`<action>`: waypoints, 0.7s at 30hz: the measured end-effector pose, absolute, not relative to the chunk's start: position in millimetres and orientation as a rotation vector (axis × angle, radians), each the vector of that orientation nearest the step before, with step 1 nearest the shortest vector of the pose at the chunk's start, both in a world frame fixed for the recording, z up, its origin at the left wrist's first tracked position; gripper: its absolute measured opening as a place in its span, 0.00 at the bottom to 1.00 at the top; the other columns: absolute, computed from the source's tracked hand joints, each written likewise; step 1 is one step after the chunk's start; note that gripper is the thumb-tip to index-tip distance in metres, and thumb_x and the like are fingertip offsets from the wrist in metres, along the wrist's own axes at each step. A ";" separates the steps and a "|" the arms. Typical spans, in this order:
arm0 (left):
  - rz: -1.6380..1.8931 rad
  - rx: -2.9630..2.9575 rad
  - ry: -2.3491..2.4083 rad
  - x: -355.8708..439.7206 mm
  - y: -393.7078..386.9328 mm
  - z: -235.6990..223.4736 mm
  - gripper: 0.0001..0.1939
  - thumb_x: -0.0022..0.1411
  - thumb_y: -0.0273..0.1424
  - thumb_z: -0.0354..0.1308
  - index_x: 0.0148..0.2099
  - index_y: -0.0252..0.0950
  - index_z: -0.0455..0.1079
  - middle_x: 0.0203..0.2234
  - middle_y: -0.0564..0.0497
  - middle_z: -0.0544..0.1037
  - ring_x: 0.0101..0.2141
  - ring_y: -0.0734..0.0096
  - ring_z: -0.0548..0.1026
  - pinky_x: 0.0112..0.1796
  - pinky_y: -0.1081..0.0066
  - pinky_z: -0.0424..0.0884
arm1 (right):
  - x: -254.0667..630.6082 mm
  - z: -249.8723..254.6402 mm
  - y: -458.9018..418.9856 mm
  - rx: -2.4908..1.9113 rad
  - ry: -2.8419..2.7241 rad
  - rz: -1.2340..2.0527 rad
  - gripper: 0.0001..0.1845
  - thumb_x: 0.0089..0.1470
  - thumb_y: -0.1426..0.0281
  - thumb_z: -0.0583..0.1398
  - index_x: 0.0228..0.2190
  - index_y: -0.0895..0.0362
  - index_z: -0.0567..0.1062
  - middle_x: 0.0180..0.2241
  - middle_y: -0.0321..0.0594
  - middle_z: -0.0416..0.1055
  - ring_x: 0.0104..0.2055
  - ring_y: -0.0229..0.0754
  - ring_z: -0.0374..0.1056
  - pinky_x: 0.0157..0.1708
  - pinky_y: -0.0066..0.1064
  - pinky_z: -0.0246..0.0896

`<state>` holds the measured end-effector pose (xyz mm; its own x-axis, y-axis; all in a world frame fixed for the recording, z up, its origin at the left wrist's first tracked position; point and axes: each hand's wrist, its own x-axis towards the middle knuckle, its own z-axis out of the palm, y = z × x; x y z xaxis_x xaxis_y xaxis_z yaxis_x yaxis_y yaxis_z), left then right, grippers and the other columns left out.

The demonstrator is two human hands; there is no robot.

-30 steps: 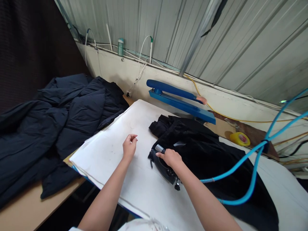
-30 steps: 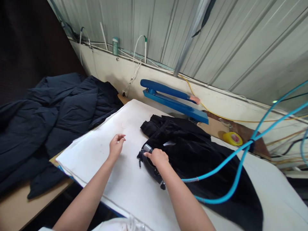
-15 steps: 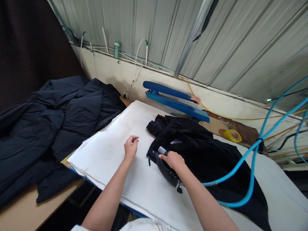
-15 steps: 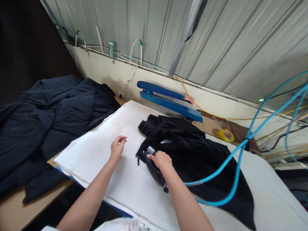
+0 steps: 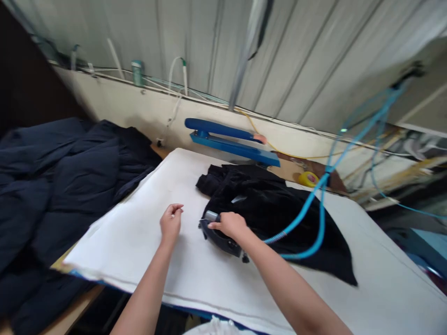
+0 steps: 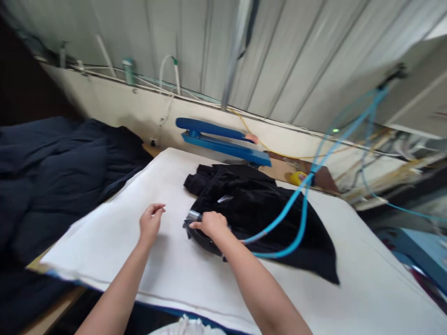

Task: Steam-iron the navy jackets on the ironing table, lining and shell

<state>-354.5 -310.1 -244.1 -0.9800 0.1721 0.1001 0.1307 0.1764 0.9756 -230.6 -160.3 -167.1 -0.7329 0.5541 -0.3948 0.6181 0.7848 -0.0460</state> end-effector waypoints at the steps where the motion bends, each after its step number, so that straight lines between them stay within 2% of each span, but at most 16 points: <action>1: 1.948 0.306 2.405 -354.1 -310.5 -242.4 0.11 0.46 0.34 0.49 0.32 0.37 0.69 0.25 0.52 0.74 0.30 0.69 0.72 0.36 0.70 0.66 | -236.9 -169.1 -162.5 0.901 2.600 -0.264 0.35 0.37 0.41 0.53 0.36 0.55 0.74 0.40 0.48 0.72 0.43 0.52 0.66 0.38 0.37 0.61; 8: 1.804 0.308 2.510 -352.5 -317.4 -243.9 0.14 0.46 0.36 0.49 0.35 0.38 0.70 0.27 0.52 0.75 0.33 0.66 0.72 0.36 0.68 0.66 | -264.6 -180.2 -148.5 1.005 2.591 -0.397 0.40 0.35 0.38 0.52 0.38 0.57 0.74 0.42 0.49 0.71 0.46 0.53 0.65 0.40 0.39 0.61; 14: 1.728 0.276 2.596 -355.9 -321.7 -249.3 0.12 0.47 0.34 0.50 0.34 0.38 0.70 0.27 0.52 0.75 0.33 0.66 0.72 0.37 0.68 0.66 | -227.8 -165.7 -134.2 0.839 2.557 -0.360 0.39 0.36 0.39 0.52 0.38 0.57 0.74 0.42 0.50 0.71 0.45 0.53 0.66 0.39 0.39 0.61; 18: 1.284 0.506 2.523 -360.8 -310.9 -255.5 0.09 0.48 0.32 0.53 0.33 0.38 0.71 0.30 0.50 0.77 0.34 0.68 0.73 0.37 0.71 0.66 | -188.2 -160.6 -117.4 0.883 2.544 -0.224 0.34 0.39 0.42 0.53 0.35 0.55 0.74 0.40 0.48 0.72 0.43 0.52 0.67 0.37 0.37 0.61; 21: 0.848 0.585 2.425 -358.2 -290.6 -259.6 0.10 0.43 0.35 0.60 0.30 0.37 0.72 0.31 0.47 0.78 0.34 0.64 0.74 0.34 0.71 0.65 | -171.7 -167.0 -107.3 0.861 2.567 -0.204 0.31 0.40 0.43 0.53 0.35 0.53 0.73 0.38 0.45 0.72 0.41 0.51 0.67 0.35 0.35 0.59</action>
